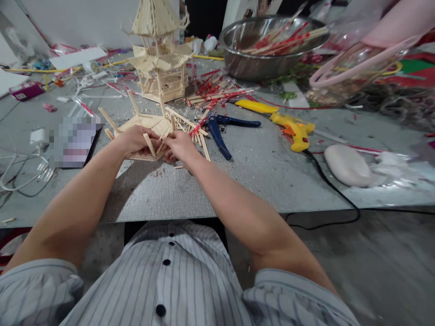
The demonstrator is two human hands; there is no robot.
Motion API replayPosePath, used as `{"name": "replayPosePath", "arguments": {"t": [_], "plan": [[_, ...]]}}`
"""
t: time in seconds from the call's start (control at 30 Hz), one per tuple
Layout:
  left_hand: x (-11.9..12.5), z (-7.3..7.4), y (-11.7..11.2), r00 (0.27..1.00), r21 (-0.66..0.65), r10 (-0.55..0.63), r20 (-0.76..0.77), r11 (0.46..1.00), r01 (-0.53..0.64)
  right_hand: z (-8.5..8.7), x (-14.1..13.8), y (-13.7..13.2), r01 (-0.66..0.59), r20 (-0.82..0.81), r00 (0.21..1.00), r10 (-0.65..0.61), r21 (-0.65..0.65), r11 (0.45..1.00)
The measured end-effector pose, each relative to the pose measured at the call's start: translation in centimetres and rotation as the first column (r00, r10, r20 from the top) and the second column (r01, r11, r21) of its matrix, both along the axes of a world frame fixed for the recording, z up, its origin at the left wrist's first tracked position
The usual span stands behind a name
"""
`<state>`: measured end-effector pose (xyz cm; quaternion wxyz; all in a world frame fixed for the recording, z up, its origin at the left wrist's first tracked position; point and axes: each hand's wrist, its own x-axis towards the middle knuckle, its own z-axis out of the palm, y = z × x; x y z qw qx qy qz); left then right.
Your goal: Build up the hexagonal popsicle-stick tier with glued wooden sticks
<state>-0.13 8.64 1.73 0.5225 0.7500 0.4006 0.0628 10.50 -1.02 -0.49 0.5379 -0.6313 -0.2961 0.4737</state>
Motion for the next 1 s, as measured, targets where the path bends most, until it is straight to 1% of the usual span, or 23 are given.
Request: {"name": "replayPosePath", "arguments": {"t": [0.07,0.2,0.37,0.53,0.6,0.67,0.73,0.83,0.87,0.93,1.0], "plan": [[-0.1,-0.1,-0.2,0.997,-0.021,0.035,0.065,0.999,-0.034,-0.2,0.0,0.0,0.034,0.011,0.999,-0.035,0.064,0.997],[-0.5,-0.3,-0.4,0.985,-0.026,0.049,0.164,0.999,-0.046,-0.5,-0.1,0.0,0.091,-0.025,0.996,-0.088,0.167,0.982],[-0.7,-0.7,-0.1,0.978,0.026,-0.028,0.205,0.999,0.023,-0.8,-0.2,0.1,0.123,-0.052,0.992,-0.115,0.198,0.972],[-0.7,-0.8,-0.1,0.981,0.081,-0.051,0.188,0.996,0.037,-0.9,-0.3,0.1,0.145,-0.046,0.989,-0.138,0.213,0.966],[-0.7,-0.6,-0.1,0.984,0.105,-0.064,0.169,0.993,0.047,-1.0,-0.1,0.1,0.119,0.013,0.992,-0.125,0.212,0.97],[-0.6,-0.2,-0.1,0.99,0.115,-0.049,0.131,0.993,0.034,-1.0,0.4,0.1,0.099,0.112,0.985,-0.127,0.227,0.969],[-0.3,0.2,-0.1,0.998,0.095,0.009,0.069,0.995,-0.016,-1.1,1.3,0.2,0.124,0.214,0.96,-0.183,0.261,0.957],[0.3,1.0,-0.2,0.995,0.037,0.08,-0.055,0.996,-0.078,-1.4,2.9,0.4,0.199,0.355,0.88,-0.316,0.329,0.923],[0.4,1.2,-0.3,0.993,0.016,0.078,-0.091,0.997,-0.077,-1.5,3.4,0.5,0.21,0.404,0.845,-0.35,0.351,0.913],[0.6,1.5,-0.4,0.99,-0.022,0.037,-0.137,0.999,-0.04,-1.7,4.1,0.6,0.211,0.488,0.784,-0.384,0.373,0.904],[0.8,1.6,-0.4,0.988,-0.045,-0.018,-0.151,0.999,0.011,-1.7,4.3,0.7,0.183,0.547,0.757,-0.358,0.349,0.919]]}}
